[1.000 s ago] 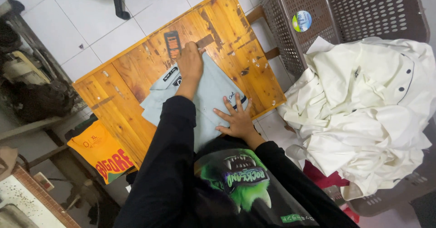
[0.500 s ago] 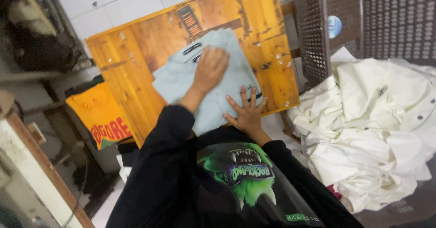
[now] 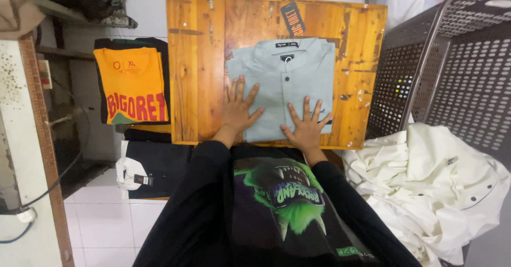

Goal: A person carefully folds a light blue button-down shirt on a wooden table, smoothing out wrinkles at each step.

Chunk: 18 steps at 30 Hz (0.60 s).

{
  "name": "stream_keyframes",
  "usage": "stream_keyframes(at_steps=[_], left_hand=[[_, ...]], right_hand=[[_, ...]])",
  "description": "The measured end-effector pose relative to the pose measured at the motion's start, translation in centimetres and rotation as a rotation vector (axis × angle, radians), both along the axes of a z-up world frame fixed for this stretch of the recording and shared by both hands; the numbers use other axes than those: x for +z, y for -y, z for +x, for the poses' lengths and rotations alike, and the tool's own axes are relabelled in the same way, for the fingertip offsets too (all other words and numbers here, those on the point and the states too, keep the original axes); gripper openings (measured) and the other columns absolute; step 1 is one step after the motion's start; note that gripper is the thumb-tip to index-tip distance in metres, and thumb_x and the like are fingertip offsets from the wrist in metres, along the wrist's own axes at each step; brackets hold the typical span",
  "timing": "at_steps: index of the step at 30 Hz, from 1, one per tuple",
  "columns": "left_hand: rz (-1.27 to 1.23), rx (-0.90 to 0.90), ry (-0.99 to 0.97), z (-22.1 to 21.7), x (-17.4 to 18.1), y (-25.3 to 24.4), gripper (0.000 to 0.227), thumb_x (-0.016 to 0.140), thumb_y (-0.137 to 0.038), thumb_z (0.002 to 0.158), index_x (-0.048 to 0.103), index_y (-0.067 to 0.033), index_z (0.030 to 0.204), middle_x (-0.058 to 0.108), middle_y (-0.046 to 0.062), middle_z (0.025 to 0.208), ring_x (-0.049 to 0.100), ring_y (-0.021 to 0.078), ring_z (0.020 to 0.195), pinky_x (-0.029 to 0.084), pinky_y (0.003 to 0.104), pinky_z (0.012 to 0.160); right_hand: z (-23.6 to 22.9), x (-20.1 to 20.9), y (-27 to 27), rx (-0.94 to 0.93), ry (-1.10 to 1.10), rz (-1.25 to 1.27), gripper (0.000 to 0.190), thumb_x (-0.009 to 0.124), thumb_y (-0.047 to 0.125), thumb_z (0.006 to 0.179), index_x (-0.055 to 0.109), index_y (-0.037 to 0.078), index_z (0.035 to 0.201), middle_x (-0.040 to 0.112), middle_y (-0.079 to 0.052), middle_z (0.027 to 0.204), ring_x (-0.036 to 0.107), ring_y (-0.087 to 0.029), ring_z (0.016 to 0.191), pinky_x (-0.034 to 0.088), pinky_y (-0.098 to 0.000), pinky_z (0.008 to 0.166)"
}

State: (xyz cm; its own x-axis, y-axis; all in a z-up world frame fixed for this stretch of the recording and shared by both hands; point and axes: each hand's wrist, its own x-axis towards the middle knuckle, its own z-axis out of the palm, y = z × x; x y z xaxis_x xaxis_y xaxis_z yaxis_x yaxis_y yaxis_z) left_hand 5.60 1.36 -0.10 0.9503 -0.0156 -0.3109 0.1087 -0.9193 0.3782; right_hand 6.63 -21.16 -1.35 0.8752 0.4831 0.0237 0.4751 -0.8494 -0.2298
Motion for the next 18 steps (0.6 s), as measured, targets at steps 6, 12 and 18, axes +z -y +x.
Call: stream_keyframes(at_steps=[6,12,18], left_hand=[[0.066,-0.118,0.226,-2.8,-2.7,0.6,0.079,0.040,-0.061,0.073,0.033,-0.0069,0.130,0.045,0.019,0.111,0.043,0.0308,0.091,0.030,0.042,0.083],[-0.164,0.296,0.383,-3.9,-4.1,-1.8,0.035,0.064,-0.035,0.071,0.054,-0.0111,0.094,0.046,0.006,0.086,0.049,0.0244,0.080,0.041,0.037,0.070],[-0.481,0.217,0.137,-2.9,-4.1,-2.5,0.025,0.067,-0.024,0.074,0.057,-0.0095,0.091,0.049,0.007,0.092,0.053,0.0276,0.086,0.044,0.034,0.073]], right_hand=[[8.1,2.4,4.8,0.104,-0.158,-0.170,0.053,0.040,0.057,0.082,0.038,0.036,0.130,0.016,-0.017,0.145,0.003,-0.041,0.132,-0.003,-0.0601,0.101],[4.7,4.7,4.8,0.174,0.107,-0.026,0.048,0.065,0.046,0.071,0.057,0.016,0.107,0.053,-0.010,0.103,0.054,-0.027,0.097,0.044,-0.0372,0.082],[0.6,-1.6,6.6,0.349,0.288,-0.099,0.028,0.066,0.023,0.072,0.059,0.012,0.097,0.055,-0.005,0.094,0.055,-0.021,0.092,0.043,-0.0292,0.075]])
